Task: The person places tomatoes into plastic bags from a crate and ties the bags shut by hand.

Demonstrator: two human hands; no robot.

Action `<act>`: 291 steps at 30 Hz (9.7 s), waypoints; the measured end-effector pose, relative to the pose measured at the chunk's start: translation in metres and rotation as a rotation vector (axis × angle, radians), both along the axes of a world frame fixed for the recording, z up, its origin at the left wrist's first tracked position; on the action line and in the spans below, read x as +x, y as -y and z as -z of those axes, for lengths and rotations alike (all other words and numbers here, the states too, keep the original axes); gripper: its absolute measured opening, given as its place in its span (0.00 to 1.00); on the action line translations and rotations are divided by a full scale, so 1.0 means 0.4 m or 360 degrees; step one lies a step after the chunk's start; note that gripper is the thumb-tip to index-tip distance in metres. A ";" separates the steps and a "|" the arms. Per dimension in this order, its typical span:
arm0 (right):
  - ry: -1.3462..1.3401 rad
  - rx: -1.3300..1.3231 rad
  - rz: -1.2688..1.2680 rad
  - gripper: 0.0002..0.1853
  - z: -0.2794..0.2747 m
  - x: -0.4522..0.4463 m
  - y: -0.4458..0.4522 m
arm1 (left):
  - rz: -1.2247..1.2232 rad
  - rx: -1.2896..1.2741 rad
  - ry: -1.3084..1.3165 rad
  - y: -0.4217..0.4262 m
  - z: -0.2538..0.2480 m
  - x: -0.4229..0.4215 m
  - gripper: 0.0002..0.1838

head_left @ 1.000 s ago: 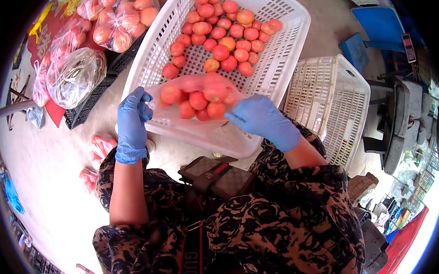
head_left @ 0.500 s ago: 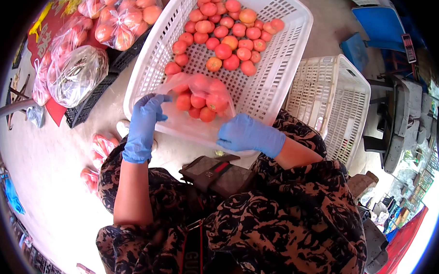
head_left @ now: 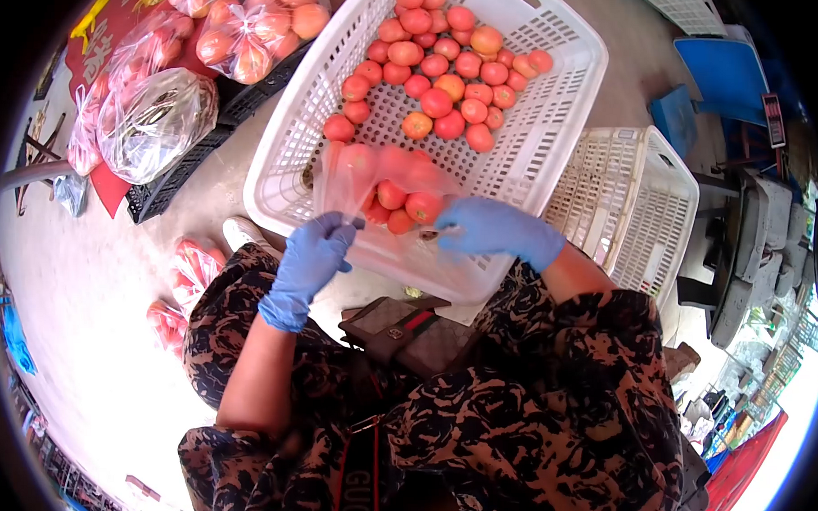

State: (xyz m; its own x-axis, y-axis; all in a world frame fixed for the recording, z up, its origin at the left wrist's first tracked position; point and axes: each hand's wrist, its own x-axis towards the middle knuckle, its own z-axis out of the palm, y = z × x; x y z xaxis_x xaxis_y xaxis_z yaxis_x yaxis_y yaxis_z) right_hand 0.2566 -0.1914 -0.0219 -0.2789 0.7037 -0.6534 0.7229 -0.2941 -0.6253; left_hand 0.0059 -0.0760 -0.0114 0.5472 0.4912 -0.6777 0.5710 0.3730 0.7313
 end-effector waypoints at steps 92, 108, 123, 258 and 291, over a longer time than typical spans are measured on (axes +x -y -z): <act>-0.1628 0.1521 0.0649 0.21 -0.771 -0.322 0.228 | -0.0315 0.0867 0.1703 0.256 -0.792 -0.373 0.26; -0.1538 0.0637 0.0324 0.14 -0.722 -0.700 0.199 | -0.0403 0.0597 0.0793 0.485 -0.749 -0.608 0.19; -0.1244 0.0244 -0.0061 0.13 -0.645 -0.640 0.257 | -0.0159 -0.0236 0.0957 0.489 -0.631 -0.491 0.20; 0.0078 0.1199 0.0843 0.10 -0.306 -0.399 0.274 | -0.2924 0.1241 0.0629 0.716 -0.223 -1.409 0.12; 0.1032 0.0907 0.0635 0.08 -0.212 -0.214 0.227 | -0.2190 0.0291 0.0551 -0.490 0.481 -1.385 0.10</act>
State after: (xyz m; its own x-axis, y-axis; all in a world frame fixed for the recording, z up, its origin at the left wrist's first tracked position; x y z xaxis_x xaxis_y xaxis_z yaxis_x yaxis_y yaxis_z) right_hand 0.1711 -0.2823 0.0627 0.3474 0.9293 -0.1256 0.8915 -0.3688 -0.2630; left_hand -0.5481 0.1201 -0.2039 -0.3058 0.8215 -0.4813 -0.3752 0.3606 0.8539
